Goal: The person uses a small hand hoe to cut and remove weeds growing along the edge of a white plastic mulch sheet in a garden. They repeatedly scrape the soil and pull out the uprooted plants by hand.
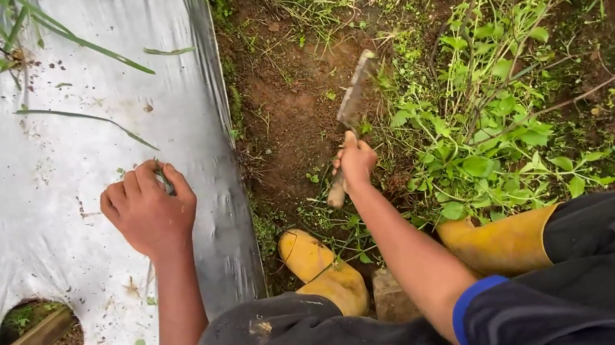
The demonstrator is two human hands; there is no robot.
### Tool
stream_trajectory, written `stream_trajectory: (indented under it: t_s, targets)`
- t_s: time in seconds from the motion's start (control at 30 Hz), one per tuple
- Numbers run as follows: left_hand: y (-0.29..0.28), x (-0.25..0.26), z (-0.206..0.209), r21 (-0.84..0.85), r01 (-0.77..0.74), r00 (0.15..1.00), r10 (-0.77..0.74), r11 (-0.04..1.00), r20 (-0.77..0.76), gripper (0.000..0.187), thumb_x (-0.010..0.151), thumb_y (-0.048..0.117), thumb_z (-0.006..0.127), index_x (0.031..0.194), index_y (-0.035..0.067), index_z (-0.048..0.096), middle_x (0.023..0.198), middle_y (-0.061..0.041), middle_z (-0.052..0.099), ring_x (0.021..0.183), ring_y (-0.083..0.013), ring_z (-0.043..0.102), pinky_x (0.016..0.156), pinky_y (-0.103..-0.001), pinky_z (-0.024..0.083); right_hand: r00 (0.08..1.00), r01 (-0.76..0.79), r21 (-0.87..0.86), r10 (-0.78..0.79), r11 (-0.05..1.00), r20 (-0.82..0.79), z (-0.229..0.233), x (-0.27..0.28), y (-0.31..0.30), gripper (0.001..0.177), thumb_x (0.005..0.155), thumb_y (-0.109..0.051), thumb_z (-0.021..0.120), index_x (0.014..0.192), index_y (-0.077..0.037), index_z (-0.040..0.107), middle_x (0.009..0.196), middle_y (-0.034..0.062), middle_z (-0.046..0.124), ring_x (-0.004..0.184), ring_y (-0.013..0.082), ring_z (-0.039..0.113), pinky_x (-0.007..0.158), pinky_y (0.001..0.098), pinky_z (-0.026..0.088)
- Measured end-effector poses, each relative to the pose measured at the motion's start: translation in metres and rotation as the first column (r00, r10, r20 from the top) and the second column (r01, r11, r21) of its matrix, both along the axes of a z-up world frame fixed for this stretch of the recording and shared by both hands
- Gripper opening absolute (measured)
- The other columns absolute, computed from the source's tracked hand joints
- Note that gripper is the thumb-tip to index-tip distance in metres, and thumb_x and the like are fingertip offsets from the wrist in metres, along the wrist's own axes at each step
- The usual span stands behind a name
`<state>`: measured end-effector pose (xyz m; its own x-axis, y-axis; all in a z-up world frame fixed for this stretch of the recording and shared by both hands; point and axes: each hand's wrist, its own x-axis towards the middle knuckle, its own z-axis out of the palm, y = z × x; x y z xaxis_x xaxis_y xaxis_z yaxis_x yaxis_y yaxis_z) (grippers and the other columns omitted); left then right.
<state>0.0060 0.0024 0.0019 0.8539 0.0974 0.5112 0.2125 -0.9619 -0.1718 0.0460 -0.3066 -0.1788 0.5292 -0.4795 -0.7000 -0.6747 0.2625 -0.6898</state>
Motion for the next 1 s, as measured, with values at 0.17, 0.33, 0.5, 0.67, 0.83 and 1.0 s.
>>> stream_trajectory:
  t_s: [0.17, 0.33, 0.5, 0.67, 0.83, 1.0]
  targets:
    - [0.004, -0.002, -0.006, -0.014, 0.029, 1.000, -0.029, 0.999, -0.002, 0.012, 0.094, 0.024, 0.080, 0.101, 0.016, 0.074, 0.083, -0.002, 0.063, 0.089, -0.0214, 0.062, 0.100, -0.040, 0.047, 0.982, 0.186, -0.042, -0.187, 0.982, -0.011, -0.001, -0.044, -0.015, 0.033, 0.107, -0.031, 0.053, 0.089, -0.004, 0.060, 0.062, 0.0098, 0.057, 0.042, 0.0184, 0.058, 0.035, 0.0348, 0.053]
    - [0.005, -0.006, -0.011, -0.030, 0.027, 1.000, -0.028, 0.999, -0.012, 0.012, 0.095, 0.023, 0.080, 0.103, 0.016, 0.074, 0.084, -0.001, 0.062, 0.091, -0.0209, 0.060, 0.099, -0.040, 0.046, 0.994, -0.103, 0.031, 0.104, 0.994, -0.017, 0.018, -0.046, -0.005, 0.032, 0.108, -0.028, 0.051, 0.098, 0.001, 0.061, 0.065, 0.0088, 0.057, 0.046, 0.0159, 0.058, 0.037, 0.0329, 0.054]
    - [0.005, -0.007, -0.011, -0.038, 0.006, 1.000, -0.007, 0.999, -0.027, 0.011, 0.096, 0.024, 0.081, 0.103, 0.017, 0.075, 0.085, 0.000, 0.064, 0.092, -0.0200, 0.060, 0.099, -0.041, 0.045, 0.969, -0.247, -0.030, 0.247, 0.969, 0.009, -0.010, -0.064, -0.020, 0.031, 0.104, -0.028, 0.059, 0.093, 0.000, 0.067, 0.061, 0.0115, 0.061, 0.042, 0.0168, 0.060, 0.033, 0.0324, 0.054]
    - [0.004, -0.010, -0.010, -0.032, 0.038, 0.999, -0.038, 0.999, -0.012, 0.011, 0.096, 0.024, 0.080, 0.101, 0.017, 0.073, 0.081, 0.000, 0.060, 0.090, -0.0205, 0.059, 0.099, -0.040, 0.046, 0.991, -0.132, -0.031, 0.132, 0.991, 0.028, 0.018, -0.072, -0.014, 0.035, 0.107, -0.028, 0.050, 0.090, 0.000, 0.061, 0.059, 0.0106, 0.057, 0.041, 0.0165, 0.056, 0.034, 0.0327, 0.053]
    - [0.002, -0.008, -0.009, -0.029, 0.024, 1.000, -0.024, 0.999, -0.013, 0.012, 0.095, 0.023, 0.081, 0.100, 0.016, 0.073, 0.081, 0.000, 0.061, 0.090, -0.0208, 0.059, 0.100, -0.040, 0.045, 0.867, -0.467, -0.013, 0.461, 0.884, 0.188, 0.018, -0.059, -0.018, 0.034, 0.109, -0.030, 0.053, 0.095, 0.000, 0.063, 0.058, 0.0066, 0.057, 0.039, 0.0133, 0.056, 0.034, 0.0299, 0.051]
    - [0.004, -0.007, -0.010, -0.045, 0.023, 1.000, -0.023, 0.999, -0.006, 0.011, 0.095, 0.022, 0.080, 0.101, 0.016, 0.074, 0.079, 0.000, 0.060, 0.090, -0.0210, 0.059, 0.101, -0.040, 0.045, 0.999, -0.037, -0.030, 0.037, 0.999, -0.007, 0.000, -0.068, -0.016, 0.035, 0.106, -0.030, 0.053, 0.085, -0.003, 0.061, 0.057, 0.0094, 0.057, 0.039, 0.0174, 0.056, 0.033, 0.0340, 0.052]
